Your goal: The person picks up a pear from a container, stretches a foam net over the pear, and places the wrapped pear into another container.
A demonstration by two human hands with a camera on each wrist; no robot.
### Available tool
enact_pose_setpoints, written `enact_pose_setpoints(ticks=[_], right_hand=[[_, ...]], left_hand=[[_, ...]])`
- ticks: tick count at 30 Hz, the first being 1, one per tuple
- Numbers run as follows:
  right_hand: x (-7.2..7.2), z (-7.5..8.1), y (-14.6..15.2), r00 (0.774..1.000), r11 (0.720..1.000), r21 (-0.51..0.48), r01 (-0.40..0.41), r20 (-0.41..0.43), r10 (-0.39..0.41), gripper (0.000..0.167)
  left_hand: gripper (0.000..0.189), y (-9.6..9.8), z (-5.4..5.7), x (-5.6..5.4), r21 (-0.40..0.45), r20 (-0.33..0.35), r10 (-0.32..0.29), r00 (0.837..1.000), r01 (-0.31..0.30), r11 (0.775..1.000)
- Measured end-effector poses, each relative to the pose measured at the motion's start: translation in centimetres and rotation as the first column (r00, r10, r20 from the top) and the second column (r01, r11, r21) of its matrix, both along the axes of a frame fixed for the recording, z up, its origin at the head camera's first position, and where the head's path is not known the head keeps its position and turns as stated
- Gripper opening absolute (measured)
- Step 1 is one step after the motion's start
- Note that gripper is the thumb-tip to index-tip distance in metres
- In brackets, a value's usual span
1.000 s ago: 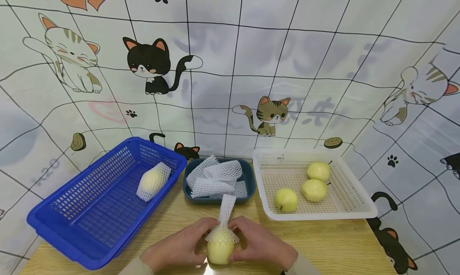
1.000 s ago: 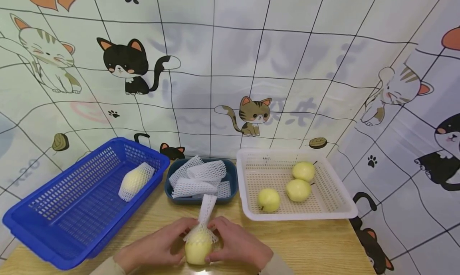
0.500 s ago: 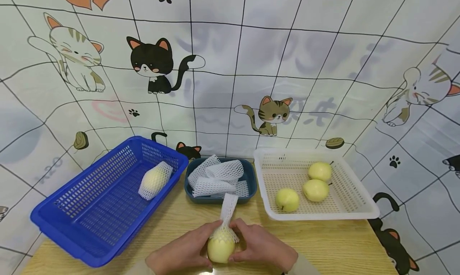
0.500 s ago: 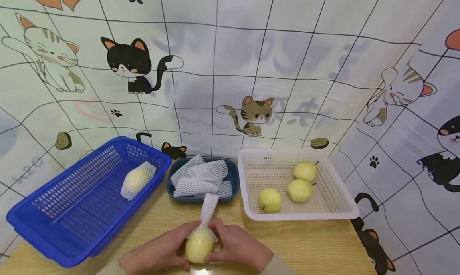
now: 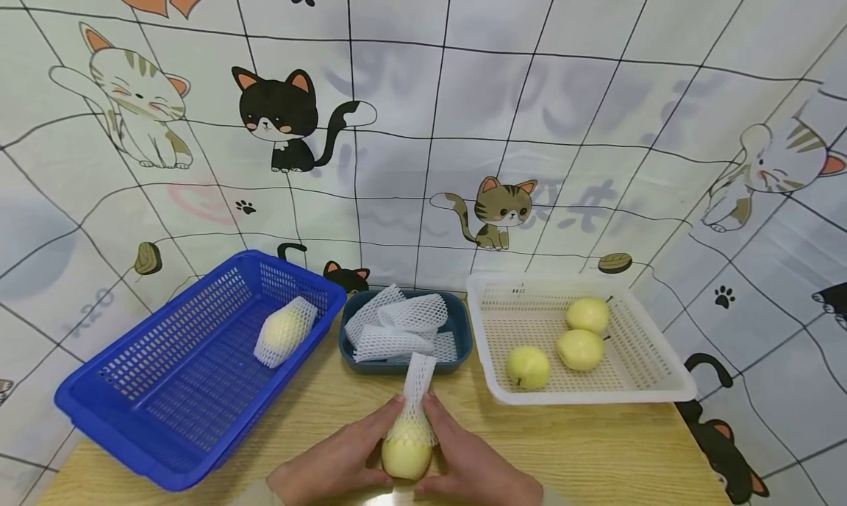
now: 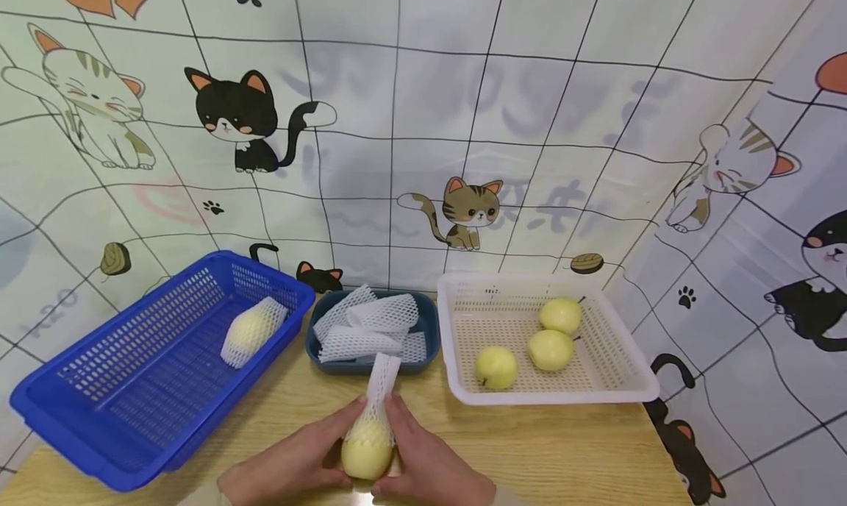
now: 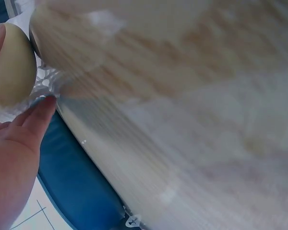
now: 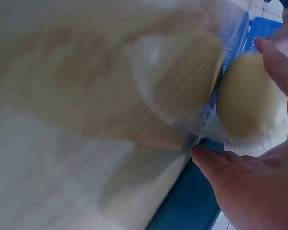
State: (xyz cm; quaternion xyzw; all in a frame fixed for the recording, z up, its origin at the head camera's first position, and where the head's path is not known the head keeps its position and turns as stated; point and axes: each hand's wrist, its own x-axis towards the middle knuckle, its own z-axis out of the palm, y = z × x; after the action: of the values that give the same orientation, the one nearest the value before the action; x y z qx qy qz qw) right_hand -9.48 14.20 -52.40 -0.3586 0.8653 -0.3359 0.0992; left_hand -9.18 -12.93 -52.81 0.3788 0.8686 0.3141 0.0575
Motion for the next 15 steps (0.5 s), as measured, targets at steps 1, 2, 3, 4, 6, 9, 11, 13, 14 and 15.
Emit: enact_pose_setpoints(ticks=[1, 2, 3, 4, 6, 9, 11, 13, 14, 15], right_hand=[[0.06, -0.12, -0.14, 1.000, 1.000, -0.010, -0.007, 0.013, 0.007, 0.121], [0.09, -0.23, -0.26, 1.000, 1.000, -0.017, -0.014, 0.022, 0.015, 0.120], [0.14, -0.32, -0.36, 0.999, 1.000, -0.023, -0.020, 0.032, 0.021, 0.118], [0.17, -0.41, -0.44, 0.999, 0.999, -0.023, -0.024, 0.037, 0.025, 0.116], [0.19, -0.46, -0.55, 0.998, 0.999, -0.026, -0.034, 0.048, 0.036, 0.113], [0.23, -0.39, -0.56, 0.997, 0.998, -0.023, -0.053, 0.047, 0.054, 0.108], [0.31, -0.27, -0.47, 0.998, 0.998, -0.016, -0.057, 0.032, 0.057, 0.105], [0.40, -0.11, -0.35, 0.998, 0.998, -0.008, -0.056, -0.003, 0.056, 0.101], [0.45, -0.02, -0.29, 0.998, 0.998, -0.006, -0.055, -0.022, 0.054, 0.100], [0.49, 0.08, -0.22, 0.998, 0.999, -0.002, -0.049, -0.042, 0.048, 0.098]], left_hand=[[0.110, -0.03, 0.03, 0.05, -0.007, 0.011, -0.001, 1.000, 0.001, 1.000], [0.109, -0.04, 0.06, 0.11, -0.016, 0.019, -0.004, 1.000, 0.004, 1.000], [0.108, -0.03, 0.11, 0.16, -0.022, 0.030, -0.006, 1.000, 0.006, 1.000], [0.107, -0.01, 0.14, 0.19, -0.027, 0.039, -0.009, 0.999, 0.010, 1.000], [0.105, -0.01, 0.17, 0.25, -0.027, 0.048, -0.018, 0.999, 0.020, 0.999], [0.104, 0.01, 0.18, 0.31, -0.006, 0.072, -0.025, 0.997, 0.026, 1.000], [0.103, 0.02, 0.12, 0.33, 0.013, 0.089, -0.031, 0.996, 0.030, 0.999], [0.101, 0.01, 0.09, 0.34, 0.029, 0.099, -0.033, 0.995, 0.030, 0.999], [0.100, -0.01, 0.07, 0.33, 0.033, 0.096, -0.031, 0.995, 0.028, 0.999], [0.099, -0.05, 0.05, 0.34, 0.039, 0.090, -0.030, 0.995, 0.026, 0.999]])
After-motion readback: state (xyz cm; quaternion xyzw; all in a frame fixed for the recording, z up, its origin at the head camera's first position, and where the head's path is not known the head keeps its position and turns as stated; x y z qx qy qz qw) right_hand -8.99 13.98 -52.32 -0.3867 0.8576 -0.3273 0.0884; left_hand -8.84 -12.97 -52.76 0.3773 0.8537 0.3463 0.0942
